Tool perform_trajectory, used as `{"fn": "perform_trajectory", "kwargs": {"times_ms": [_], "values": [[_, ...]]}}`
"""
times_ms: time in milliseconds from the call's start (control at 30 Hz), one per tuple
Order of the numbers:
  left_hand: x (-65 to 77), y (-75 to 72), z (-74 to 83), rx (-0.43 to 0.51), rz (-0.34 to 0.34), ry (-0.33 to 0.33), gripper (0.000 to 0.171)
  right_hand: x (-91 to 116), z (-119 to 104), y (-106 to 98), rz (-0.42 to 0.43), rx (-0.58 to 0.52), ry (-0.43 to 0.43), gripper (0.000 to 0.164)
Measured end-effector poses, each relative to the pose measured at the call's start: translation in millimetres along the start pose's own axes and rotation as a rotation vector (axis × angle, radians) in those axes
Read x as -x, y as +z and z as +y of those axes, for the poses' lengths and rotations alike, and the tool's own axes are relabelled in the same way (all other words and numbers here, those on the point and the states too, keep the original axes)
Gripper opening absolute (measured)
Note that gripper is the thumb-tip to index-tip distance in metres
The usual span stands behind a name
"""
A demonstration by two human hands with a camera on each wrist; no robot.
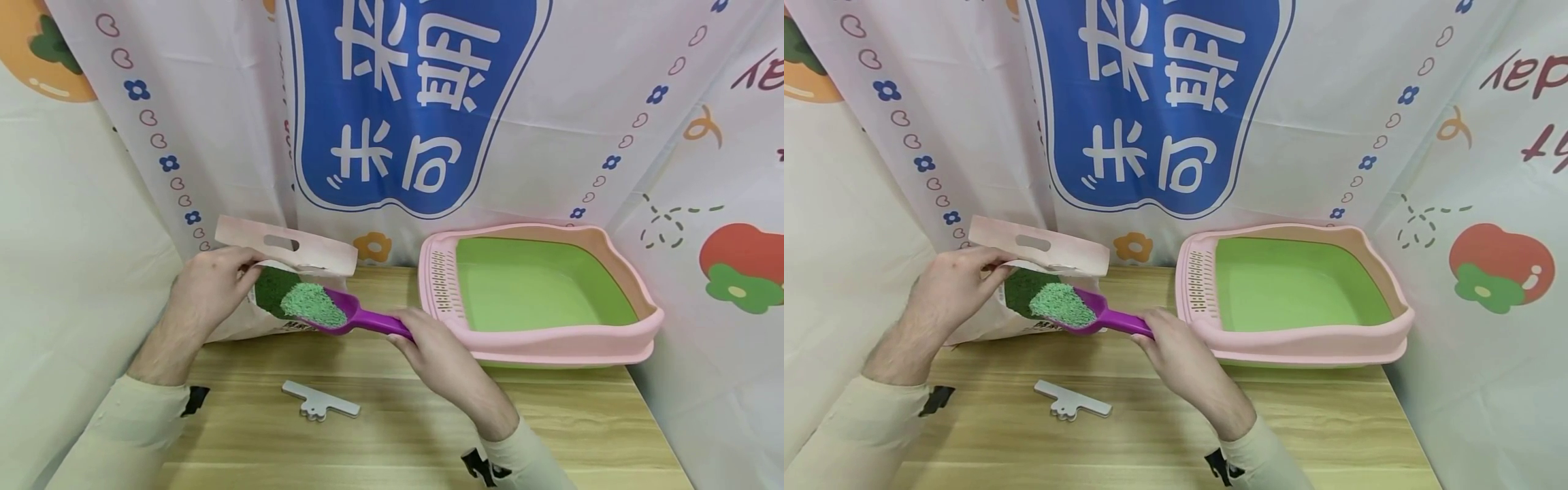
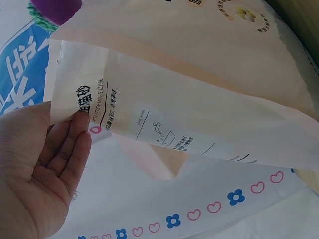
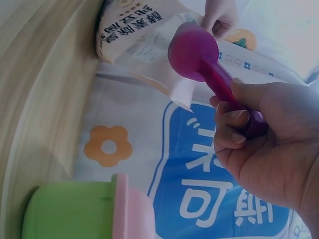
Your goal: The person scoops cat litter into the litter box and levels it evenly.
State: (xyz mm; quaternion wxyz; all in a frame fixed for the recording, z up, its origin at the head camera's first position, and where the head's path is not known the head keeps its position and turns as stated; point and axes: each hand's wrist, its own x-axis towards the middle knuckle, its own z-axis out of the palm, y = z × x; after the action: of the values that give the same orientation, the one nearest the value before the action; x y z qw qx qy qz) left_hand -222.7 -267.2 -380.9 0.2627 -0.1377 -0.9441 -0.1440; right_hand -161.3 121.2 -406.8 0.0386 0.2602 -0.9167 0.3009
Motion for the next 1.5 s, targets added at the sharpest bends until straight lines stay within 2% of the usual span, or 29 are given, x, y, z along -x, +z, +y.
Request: {"fn": "perform_trajectory", "kwargs": {"times_ms": [167, 733, 933, 1167, 1500], "values": [[-0.2, -0.4, -0.7, -0.004, -0.008, -0.005, 0.011, 7.6, 0.5, -11.4, 0.023, 0.016, -0.021, 0.023], [0.2, 0.8, -0.1, 0.003, 0.008, 0.013, 0.011, 28.7, 13.1, -44.0, 0.076, 0.022, 0.007, 0.025], [0.7, 1.0, 0.3, 0.005, 0.010, 0.015, 0.011, 31.5, 20.7, -55.9, 0.095, 0.017, 0.043, 0.020], [1.5, 1.4, 0.1, 0.009, 0.016, 0.019, 0.012, 33.7, 35.8, -69.2, 0.135, 0.030, 0.080, 0.030], [1.7, 1.9, 0.3, 0.005, 0.007, 0.014, 0.012, 33.5, 53.1, -90.0, 0.173, 0.042, 0.151, 0.035]]}}
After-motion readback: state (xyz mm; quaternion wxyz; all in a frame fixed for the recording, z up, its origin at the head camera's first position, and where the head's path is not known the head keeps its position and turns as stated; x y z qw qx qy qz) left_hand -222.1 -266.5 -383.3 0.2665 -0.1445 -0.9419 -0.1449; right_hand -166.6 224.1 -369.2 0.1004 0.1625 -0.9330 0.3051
